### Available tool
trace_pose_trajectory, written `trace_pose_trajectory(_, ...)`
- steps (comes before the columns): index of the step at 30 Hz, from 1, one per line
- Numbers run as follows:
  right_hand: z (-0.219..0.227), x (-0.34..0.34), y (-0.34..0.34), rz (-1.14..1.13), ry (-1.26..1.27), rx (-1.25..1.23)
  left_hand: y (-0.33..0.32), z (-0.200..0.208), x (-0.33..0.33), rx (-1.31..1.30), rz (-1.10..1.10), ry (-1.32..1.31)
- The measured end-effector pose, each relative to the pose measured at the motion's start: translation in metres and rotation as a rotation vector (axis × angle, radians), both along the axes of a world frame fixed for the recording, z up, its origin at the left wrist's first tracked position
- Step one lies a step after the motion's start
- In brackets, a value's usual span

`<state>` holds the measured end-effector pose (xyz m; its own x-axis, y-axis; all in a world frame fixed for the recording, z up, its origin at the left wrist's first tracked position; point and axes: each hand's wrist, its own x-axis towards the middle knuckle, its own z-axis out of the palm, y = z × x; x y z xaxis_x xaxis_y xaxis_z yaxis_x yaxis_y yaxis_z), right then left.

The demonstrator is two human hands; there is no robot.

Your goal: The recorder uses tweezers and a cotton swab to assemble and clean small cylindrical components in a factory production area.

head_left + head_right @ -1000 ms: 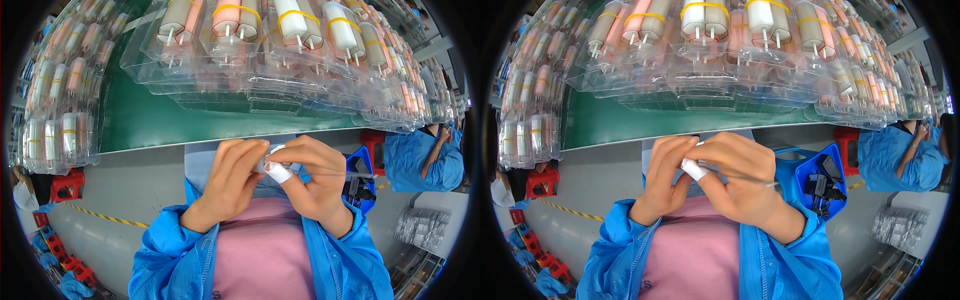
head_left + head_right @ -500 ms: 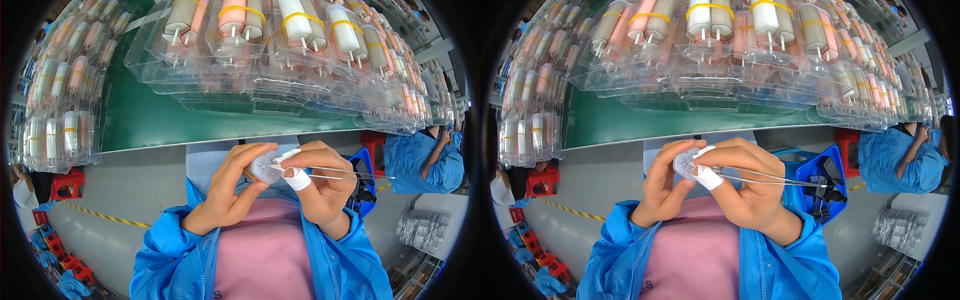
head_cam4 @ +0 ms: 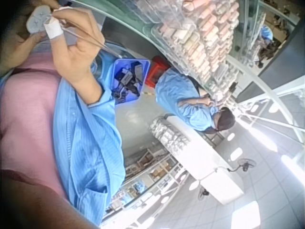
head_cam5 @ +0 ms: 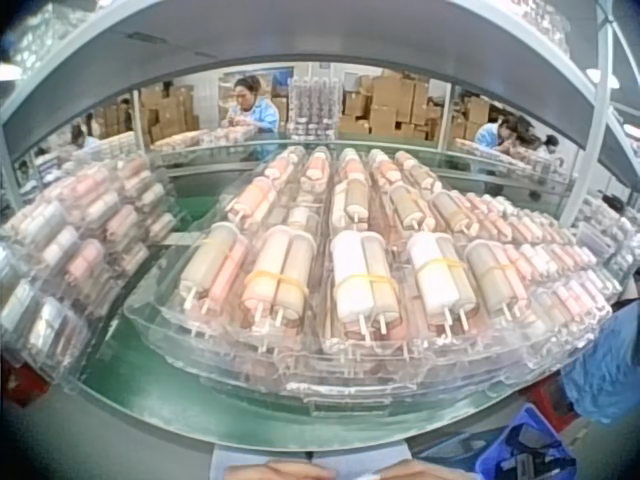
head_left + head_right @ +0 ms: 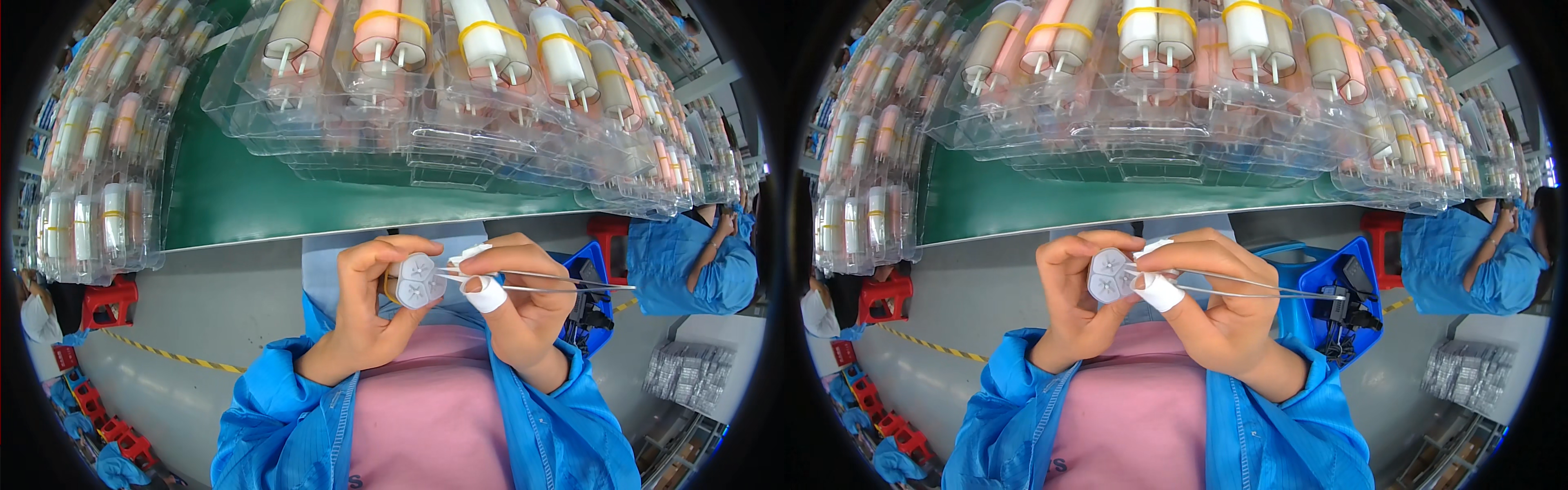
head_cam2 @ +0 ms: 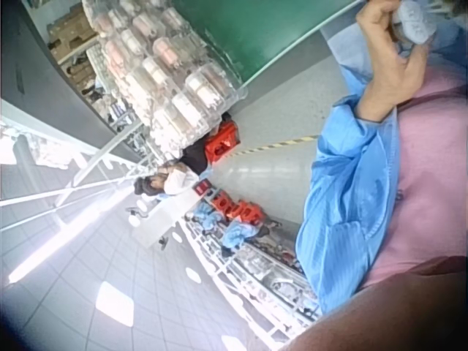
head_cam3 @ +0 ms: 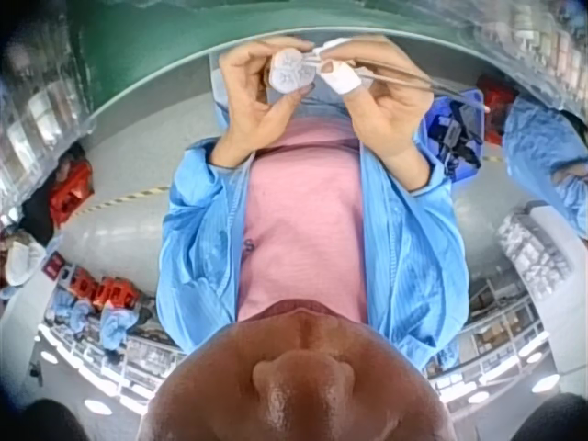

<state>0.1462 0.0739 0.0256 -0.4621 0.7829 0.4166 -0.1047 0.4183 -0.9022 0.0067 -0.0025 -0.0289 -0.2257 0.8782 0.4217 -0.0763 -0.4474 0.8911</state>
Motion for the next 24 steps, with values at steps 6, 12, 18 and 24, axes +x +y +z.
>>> trace_pose_trajectory(6,0.002,-0.003,-0.001,0.006,-0.024,0.038,-0.001,0.0,-0.001,-0.05,0.037,0.15)
trace_pose_trajectory(12,0.0,-0.002,-0.001,-0.001,0.011,0.027,0.0,-0.002,-0.002,-0.017,0.042,0.144)
trace_pose_trajectory(18,-0.005,0.001,-0.004,-0.028,0.141,-0.178,-0.001,0.005,-0.004,-0.033,-0.009,0.108)
trace_pose_trajectory(24,-0.007,0.001,-0.005,-0.026,0.166,-0.216,-0.001,0.008,-0.003,-0.062,-0.033,0.04)
